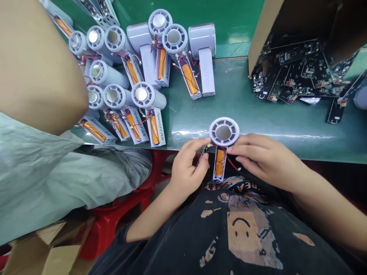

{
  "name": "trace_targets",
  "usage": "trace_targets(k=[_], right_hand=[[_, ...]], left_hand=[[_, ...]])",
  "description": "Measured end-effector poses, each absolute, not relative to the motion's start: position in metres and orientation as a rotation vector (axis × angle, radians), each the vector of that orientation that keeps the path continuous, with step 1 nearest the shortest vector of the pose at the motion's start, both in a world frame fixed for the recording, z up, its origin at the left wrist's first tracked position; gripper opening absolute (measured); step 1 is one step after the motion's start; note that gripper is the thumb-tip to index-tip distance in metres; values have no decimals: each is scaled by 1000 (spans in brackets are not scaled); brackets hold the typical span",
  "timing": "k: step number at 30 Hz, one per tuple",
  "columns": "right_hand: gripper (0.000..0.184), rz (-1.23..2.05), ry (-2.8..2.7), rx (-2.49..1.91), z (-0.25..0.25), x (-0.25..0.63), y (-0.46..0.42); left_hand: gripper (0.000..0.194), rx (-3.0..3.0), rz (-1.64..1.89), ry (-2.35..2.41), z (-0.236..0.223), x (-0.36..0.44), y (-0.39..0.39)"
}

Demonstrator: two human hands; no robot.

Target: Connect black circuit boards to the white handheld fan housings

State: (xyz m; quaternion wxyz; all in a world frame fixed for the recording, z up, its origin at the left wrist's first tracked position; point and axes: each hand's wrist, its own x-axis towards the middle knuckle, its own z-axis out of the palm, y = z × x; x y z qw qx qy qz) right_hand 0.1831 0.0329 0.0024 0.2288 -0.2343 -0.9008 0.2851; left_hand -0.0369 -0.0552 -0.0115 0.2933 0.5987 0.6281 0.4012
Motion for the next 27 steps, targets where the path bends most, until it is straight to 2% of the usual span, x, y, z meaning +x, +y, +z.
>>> trace_targets(k=[5,10,12,16,21,24,27], right_hand=[[21,521,-2510,-494,-9,181,29],[15,573,-2363,-461,-19,174,27],[7,616,-2238,-549,-19,171,29],[6,670,-2109,-808,-13,170,36],[5,865,-1800,-1150,-14,180,39],[14,1066,-1638,-1113,-15,180,38],[11,1383,-1386,-1001,-13,175,37]], left_hand=[[29,1265,1096,1558,-10,-31,-53],[29,965,1192,1452,-13,-17,-40],[32,914,1228,1416,-15,-12,-33],[33,912,1227,1367,-17,-10,-26],[31,945,1235,1369,-19,-18,-27],[33,962,1249,1343,-21,-21,-27],[34,983,1233,1317,-21,-21,-27]])
